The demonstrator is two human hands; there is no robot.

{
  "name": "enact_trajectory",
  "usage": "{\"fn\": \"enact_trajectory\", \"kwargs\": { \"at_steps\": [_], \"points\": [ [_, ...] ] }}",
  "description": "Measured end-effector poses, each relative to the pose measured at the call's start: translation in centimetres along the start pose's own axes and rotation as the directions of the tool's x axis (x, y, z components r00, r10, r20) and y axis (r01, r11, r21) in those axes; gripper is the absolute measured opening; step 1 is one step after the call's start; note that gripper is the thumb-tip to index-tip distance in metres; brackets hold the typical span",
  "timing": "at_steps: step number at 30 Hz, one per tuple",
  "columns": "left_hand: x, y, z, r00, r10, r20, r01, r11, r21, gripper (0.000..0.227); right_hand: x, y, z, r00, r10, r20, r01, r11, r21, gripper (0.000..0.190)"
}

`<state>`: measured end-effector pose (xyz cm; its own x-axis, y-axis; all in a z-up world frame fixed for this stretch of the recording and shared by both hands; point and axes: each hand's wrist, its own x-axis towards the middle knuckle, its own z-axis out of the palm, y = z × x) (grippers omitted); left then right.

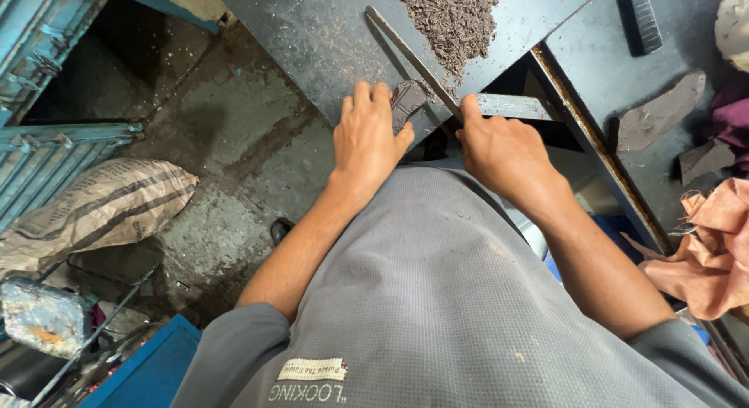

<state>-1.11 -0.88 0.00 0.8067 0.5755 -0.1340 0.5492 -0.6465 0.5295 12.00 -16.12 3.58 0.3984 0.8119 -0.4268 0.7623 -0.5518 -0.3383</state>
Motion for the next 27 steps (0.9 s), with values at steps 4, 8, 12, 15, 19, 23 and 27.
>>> {"fn": "enact_trajectory", "kwargs": {
  "at_steps": [4,8,12,15,19,23,27],
  "points": [
    [0.3,-0.6,0.1,0.999,0.002,-0.037,-0.002,1.000,-0.002,0.046,-0.2,0.2,-0.2,0.999,-0.005,-0.031,0.007,0.998,0.058,0.025],
    [1.3,-1.1,-1.2,0.997,-0.081,0.003,0.081,0.991,-0.109,0.038,-0.3,0.0,0.1,1.000,0.003,-0.019,-0.002,0.997,0.077,0.027],
    [1.8,-1.6,-2.9,0.982,-0.152,0.109,0.171,0.964,-0.202,0.037,-0.3,-0.2,0.1,0.999,0.004,-0.048,0.001,0.995,0.101,0.027],
    [1.6,-2.3,-3.6,0.988,-0.072,0.138,0.106,0.960,-0.258,0.037,-0.5,-0.2,0.0,0.998,0.002,-0.056,0.003,0.995,0.101,0.026],
    [1.5,-3.1,-3.7,0.988,0.132,0.082,-0.115,0.976,-0.185,0.040,-0.6,-0.2,0.1,0.998,-0.021,-0.058,0.026,0.996,0.082,0.025],
    [1.2,-3.4,-3.1,0.977,0.189,0.096,-0.169,0.969,-0.179,0.046,-0.3,-0.1,0.8,1.000,-0.015,-0.013,0.016,0.997,0.075,0.024],
    [1.2,-3.5,-2.6,0.980,0.184,0.076,-0.169,0.971,-0.168,0.054,-0.4,0.3,1.5,0.999,-0.028,-0.026,0.030,0.997,0.072,0.024]
  ]
}}
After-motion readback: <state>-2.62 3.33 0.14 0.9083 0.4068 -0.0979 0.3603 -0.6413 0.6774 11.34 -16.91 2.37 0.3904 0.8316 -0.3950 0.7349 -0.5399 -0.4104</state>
